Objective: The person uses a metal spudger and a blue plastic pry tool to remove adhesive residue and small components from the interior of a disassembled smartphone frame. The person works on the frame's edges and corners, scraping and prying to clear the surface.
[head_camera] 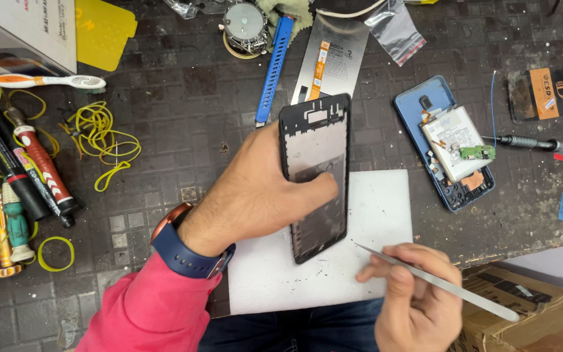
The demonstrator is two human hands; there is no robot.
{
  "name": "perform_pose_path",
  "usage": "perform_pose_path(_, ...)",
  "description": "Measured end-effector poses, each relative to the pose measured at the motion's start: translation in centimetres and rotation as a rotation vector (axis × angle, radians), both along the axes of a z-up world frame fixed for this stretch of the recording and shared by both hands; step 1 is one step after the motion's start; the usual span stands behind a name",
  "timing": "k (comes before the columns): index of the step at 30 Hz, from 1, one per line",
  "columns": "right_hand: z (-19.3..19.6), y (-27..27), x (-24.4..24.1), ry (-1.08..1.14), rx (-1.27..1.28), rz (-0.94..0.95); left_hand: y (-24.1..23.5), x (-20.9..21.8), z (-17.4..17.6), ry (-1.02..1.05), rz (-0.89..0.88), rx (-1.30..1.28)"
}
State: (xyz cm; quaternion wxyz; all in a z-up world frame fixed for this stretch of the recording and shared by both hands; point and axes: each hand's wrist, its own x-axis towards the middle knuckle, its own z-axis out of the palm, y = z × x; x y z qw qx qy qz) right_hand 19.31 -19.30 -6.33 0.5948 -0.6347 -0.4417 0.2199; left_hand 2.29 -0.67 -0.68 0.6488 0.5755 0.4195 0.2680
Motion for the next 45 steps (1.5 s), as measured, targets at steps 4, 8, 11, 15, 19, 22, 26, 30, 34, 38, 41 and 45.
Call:
perform_pose_path(4,-0.4,0.1,-0.3,-0.009,-0.048,-0.038,0.3,0.1,-0.1,0.015,-0.074,0.168)
perform_pose_path(8,-0.8,-0.2,-0.3,0.022,-0.011,-0.031,-0.1,0.4,-0.4,0.179,-0.110,0.161)
perform_pose_path(11,-1.1,-0.7,-0.4,-0.021,0.038,0.019,-0.3,0.7,-0.5,0.248,-0.101,0.145)
perform_pose_path(15,-1.0,-1.4,-0.2,-0.215,0.092,0.095,-0.3,0.8,-0.5,0.262,-0.062,0.150)
perform_pose_path(19,-0.6,-3.3,-0.9,-0.439,-0.007,0.037,-0.3,0.8,-0.6,0.286,-0.066,0.136)
perform_pose_path(22,-1.4,-3.9,-0.7,-0.504,0.021,0.065,-0.4,0.7,-0.7,0.270,-0.060,0.151)
perform_pose_path(26,-2.2,-5.3,-0.5,-0.553,0.012,0.103,-0.4,0.8,-0.8,0.286,-0.067,0.152)
perform_pose_path(30,-2.5,-5.8,-0.2,-0.557,-0.003,0.125,-0.3,0.8,-0.6,0.325,-0.090,0.098)
perform_pose_path(34,-2.5,-6.1,-0.7,-0.543,-0.008,0.111,-0.3,0.8,-0.7,0.289,-0.081,0.147)
perform_pose_path(38,-2.4,-6.0,-1.1,-0.509,-0.010,0.124,-0.3,0.8,-0.8,0.290,-0.081,0.169)
perform_pose_path(41,-2.4,-5.6,-0.8,-0.523,0.010,0.148,-0.3,0.7,-0.8,0.303,-0.088,0.134)
perform_pose_path(45,-1.7,-5.3,-1.0,-0.486,-0.035,0.153,-0.3,0.7,-0.9,0.292,-0.078,0.145)
